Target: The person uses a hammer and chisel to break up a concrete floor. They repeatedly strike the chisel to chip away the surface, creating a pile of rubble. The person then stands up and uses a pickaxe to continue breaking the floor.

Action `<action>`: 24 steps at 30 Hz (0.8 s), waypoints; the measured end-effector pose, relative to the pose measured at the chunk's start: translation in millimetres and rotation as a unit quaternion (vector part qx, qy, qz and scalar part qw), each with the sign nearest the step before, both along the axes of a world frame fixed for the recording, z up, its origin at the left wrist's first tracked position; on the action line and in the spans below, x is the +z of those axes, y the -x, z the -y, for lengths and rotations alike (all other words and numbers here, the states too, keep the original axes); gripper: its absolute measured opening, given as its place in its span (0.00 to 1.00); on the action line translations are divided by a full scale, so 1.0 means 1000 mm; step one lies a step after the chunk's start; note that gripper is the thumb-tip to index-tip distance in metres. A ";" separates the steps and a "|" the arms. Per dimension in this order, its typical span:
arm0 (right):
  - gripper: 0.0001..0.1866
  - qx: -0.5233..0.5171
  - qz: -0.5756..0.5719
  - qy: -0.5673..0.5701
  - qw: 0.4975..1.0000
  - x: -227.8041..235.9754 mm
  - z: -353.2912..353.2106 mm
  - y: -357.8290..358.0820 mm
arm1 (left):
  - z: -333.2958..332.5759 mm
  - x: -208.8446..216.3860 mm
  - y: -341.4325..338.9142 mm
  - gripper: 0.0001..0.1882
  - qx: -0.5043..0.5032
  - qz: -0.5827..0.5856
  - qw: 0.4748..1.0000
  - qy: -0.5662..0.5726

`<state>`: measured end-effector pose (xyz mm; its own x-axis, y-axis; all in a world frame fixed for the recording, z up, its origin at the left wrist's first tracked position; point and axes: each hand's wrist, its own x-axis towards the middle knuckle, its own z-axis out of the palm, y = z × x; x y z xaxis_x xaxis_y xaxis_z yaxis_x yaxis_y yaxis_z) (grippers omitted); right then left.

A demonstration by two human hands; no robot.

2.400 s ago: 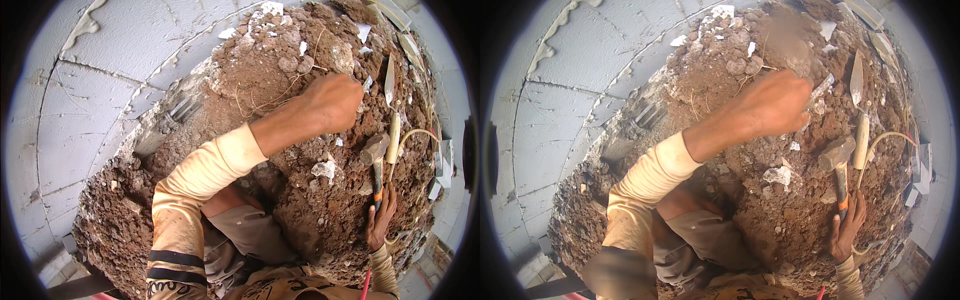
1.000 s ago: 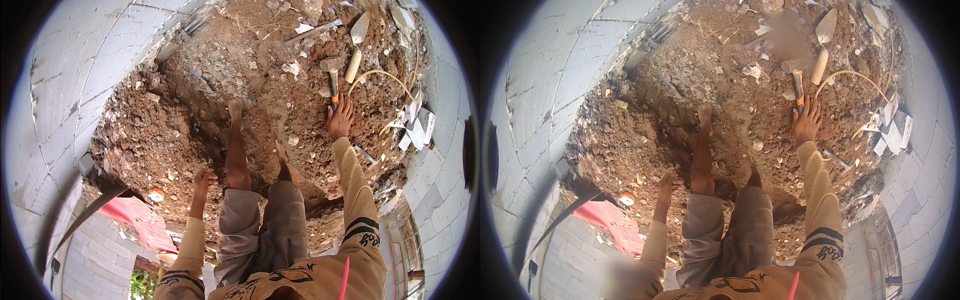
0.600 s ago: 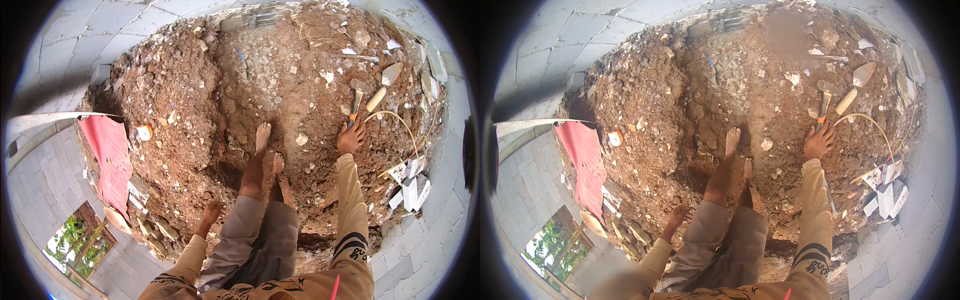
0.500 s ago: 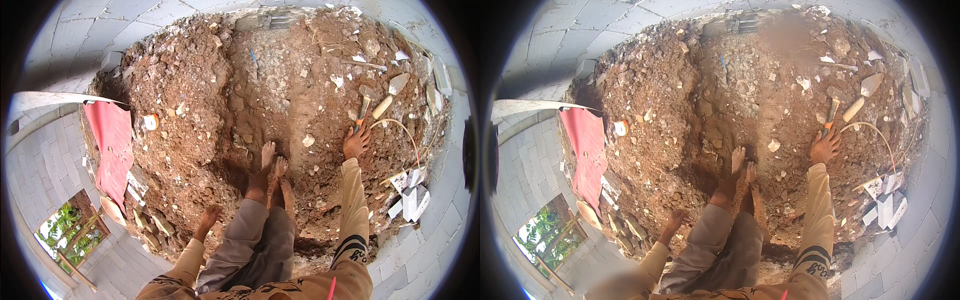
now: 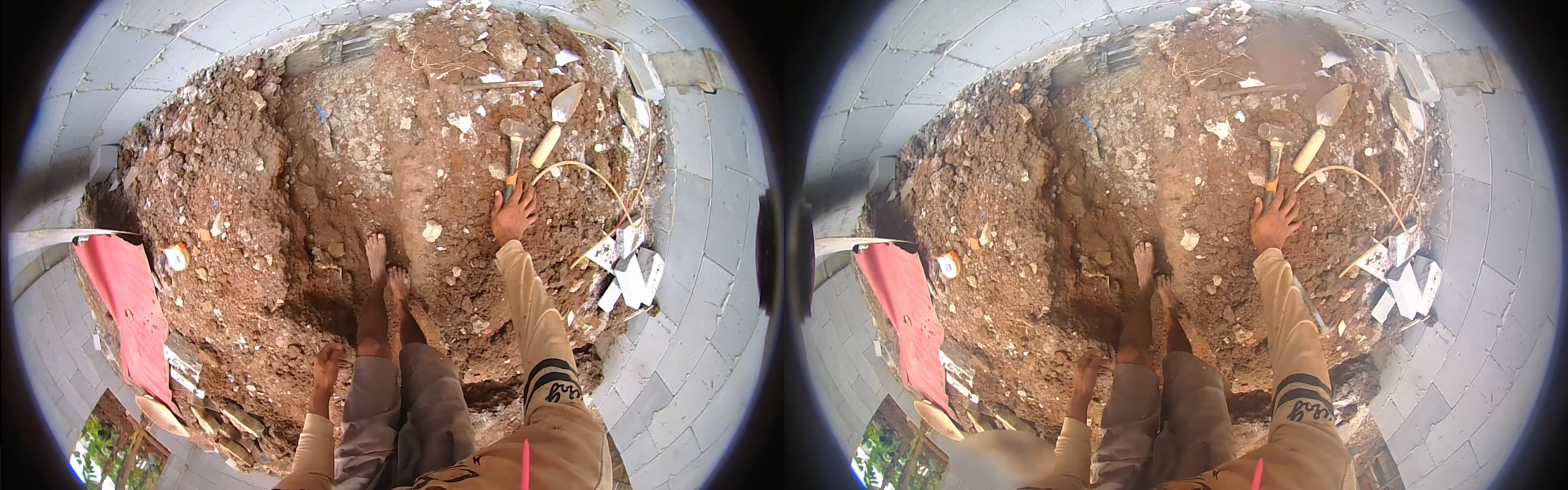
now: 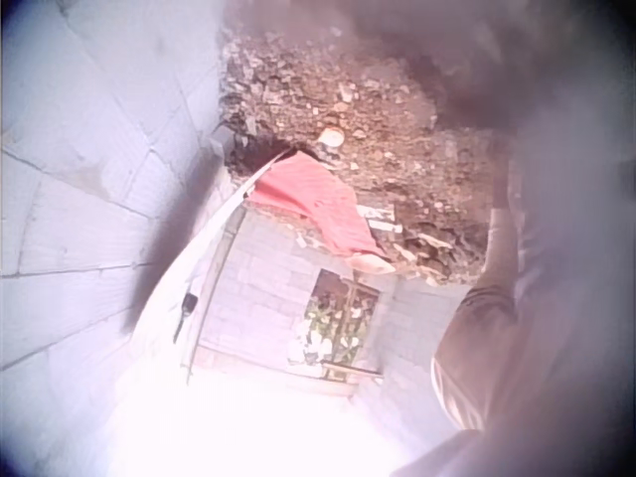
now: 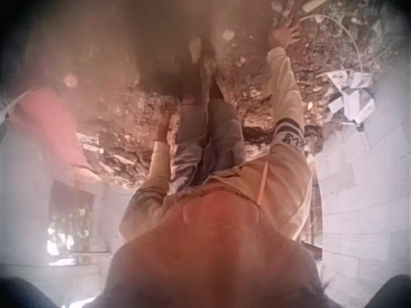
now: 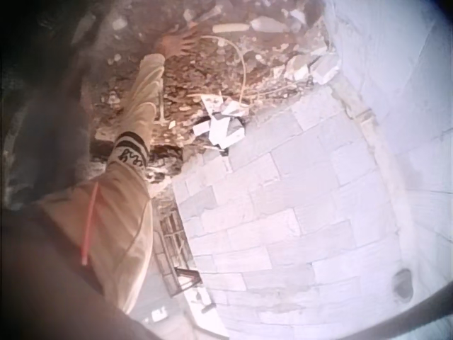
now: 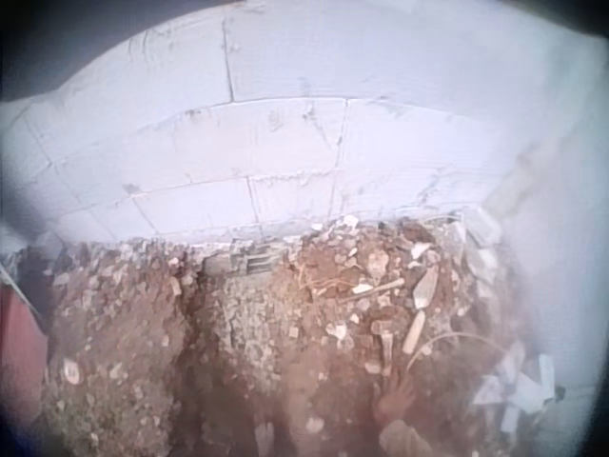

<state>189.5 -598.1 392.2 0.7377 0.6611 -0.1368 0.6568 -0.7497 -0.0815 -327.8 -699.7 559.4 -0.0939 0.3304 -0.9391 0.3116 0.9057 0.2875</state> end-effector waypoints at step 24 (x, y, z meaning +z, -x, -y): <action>0.35 0.013 0.026 -0.006 1.000 -0.018 -0.015 0.001 | -0.539 -0.494 -0.182 0.24 -0.212 -0.344 0.902 -0.150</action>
<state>188.6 -582.9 374.0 0.7264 0.6813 -0.0908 0.6793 -0.7317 -0.0560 -146.1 -160.4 65.0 -0.4264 0.7032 -0.5690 0.8100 0.5768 0.1058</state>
